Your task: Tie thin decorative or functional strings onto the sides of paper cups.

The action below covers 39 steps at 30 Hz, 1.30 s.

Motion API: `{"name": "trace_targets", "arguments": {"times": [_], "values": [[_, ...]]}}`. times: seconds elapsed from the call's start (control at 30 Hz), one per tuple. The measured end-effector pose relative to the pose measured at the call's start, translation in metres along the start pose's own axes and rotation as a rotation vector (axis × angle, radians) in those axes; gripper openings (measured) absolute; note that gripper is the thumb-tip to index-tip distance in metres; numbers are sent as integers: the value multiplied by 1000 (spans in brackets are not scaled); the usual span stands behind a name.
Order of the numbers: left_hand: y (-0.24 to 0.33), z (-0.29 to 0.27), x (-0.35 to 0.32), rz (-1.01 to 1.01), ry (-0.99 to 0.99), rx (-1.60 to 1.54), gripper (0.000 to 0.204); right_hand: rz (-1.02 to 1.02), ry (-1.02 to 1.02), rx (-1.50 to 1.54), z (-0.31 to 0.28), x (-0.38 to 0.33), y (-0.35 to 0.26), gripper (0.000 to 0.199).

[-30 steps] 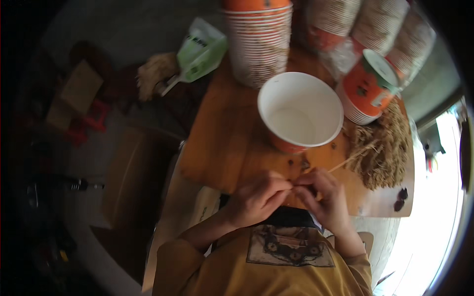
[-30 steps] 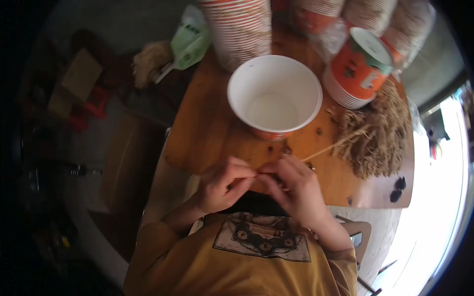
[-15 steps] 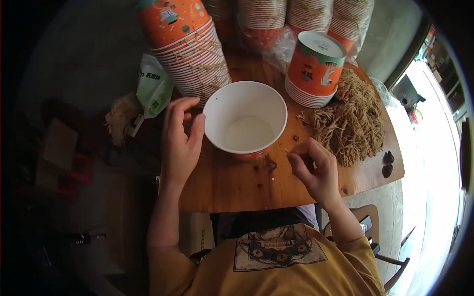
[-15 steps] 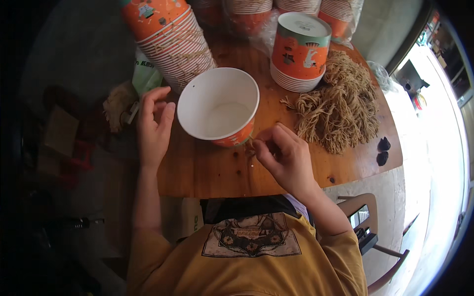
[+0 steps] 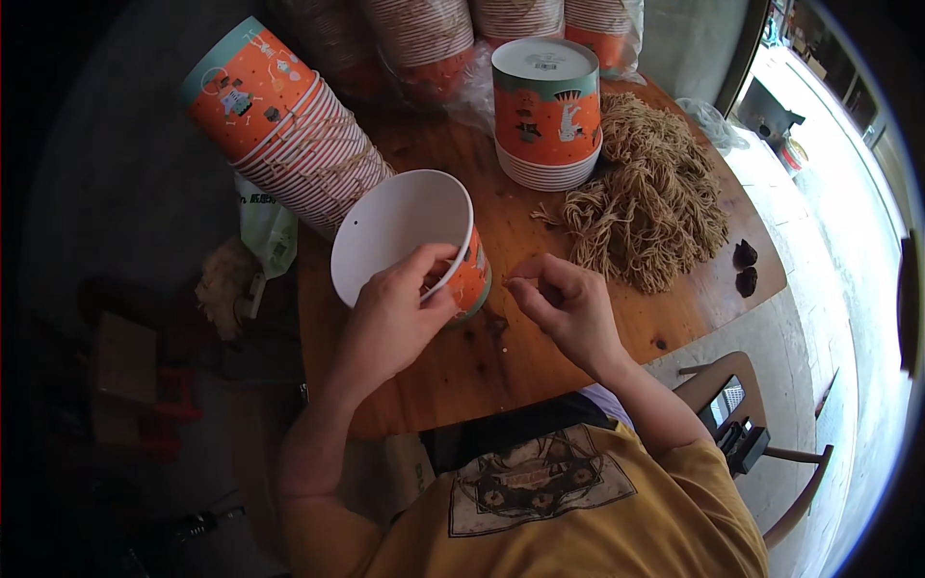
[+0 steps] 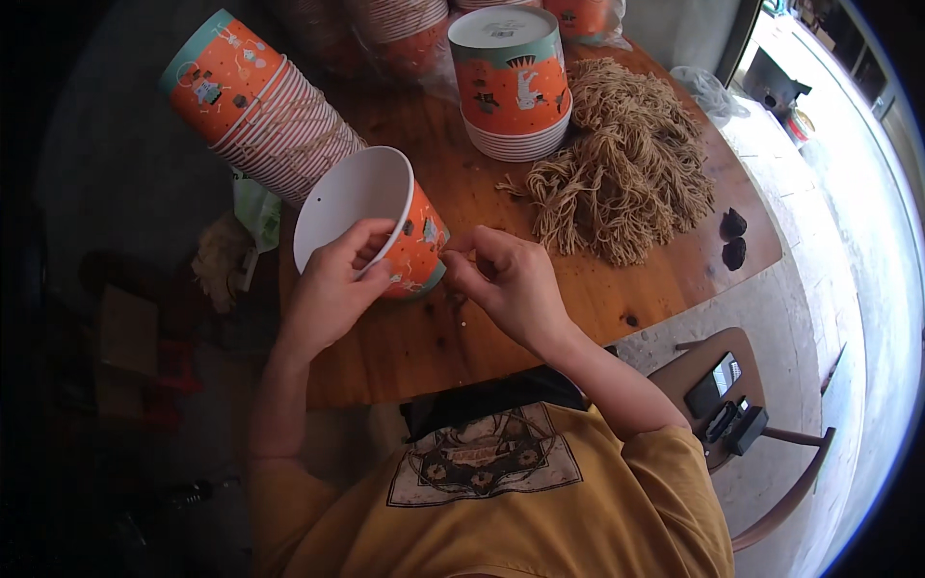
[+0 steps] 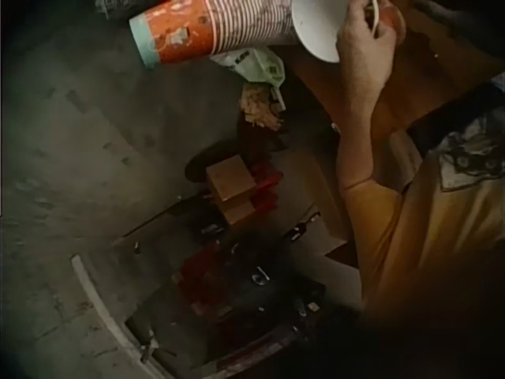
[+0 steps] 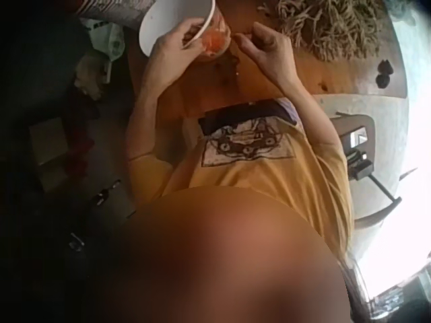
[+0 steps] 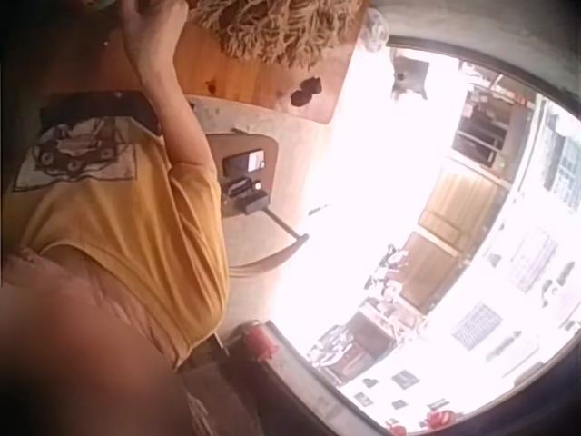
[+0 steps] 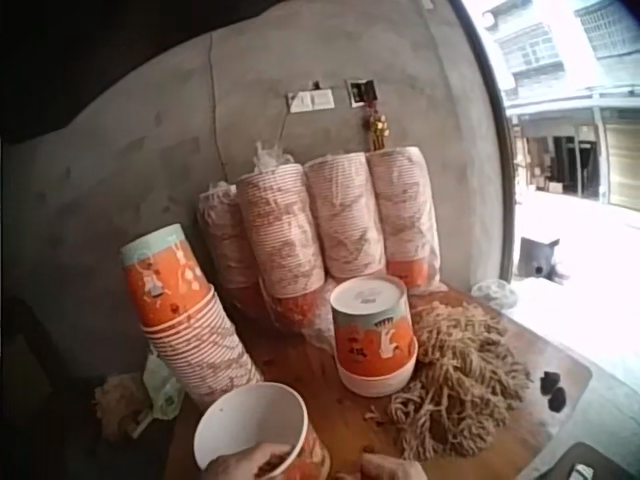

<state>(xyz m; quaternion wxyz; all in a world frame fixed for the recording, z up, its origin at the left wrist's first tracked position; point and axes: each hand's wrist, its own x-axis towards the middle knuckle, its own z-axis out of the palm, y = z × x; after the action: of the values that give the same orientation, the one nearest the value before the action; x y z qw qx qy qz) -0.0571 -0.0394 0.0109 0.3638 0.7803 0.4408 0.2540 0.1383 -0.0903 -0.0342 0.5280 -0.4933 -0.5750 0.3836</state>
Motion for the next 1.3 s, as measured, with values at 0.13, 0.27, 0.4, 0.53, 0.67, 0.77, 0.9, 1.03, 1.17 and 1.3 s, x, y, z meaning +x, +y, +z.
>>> {"name": "trace_targets", "arguments": {"times": [0.13, 0.27, 0.4, 0.53, 0.67, 0.77, 0.9, 1.03, 1.17, 1.3], "values": [[9, -4, -4, -30, -20, -59, 33, -14, -6, -33, 8, 3, 2, 13], [18, 4, -10, 250, 84, 199, 40, 5, -78, 181, 11, 3, 6, 15], [33, 10, -22, 483, 111, 339, 38, 138, -233, 322, 3, -4, 2, 22], [30, 21, -29, 464, 96, 185, 27, 121, -377, 422, -7, -9, -4, 23], [31, 25, -31, 437, 72, 95, 19, 194, -407, 481, -15, -12, -9, 22], [31, 29, -31, 465, 87, 189, 15, 333, -477, 545, -20, -13, -13, 21], [27, 37, -29, 565, 165, 469, 13, 183, -359, 445, -18, -20, -2, 17], [21, 38, -31, 559, 157, 507, 13, 196, -319, 348, -18, -21, -11, 13], [19, 39, -35, 350, 92, 187, 15, 150, -294, 238, -16, -20, -8, 12], [23, 40, -38, 279, 51, 102, 16, 173, -282, 245, -15, -21, -7, 13]]}}
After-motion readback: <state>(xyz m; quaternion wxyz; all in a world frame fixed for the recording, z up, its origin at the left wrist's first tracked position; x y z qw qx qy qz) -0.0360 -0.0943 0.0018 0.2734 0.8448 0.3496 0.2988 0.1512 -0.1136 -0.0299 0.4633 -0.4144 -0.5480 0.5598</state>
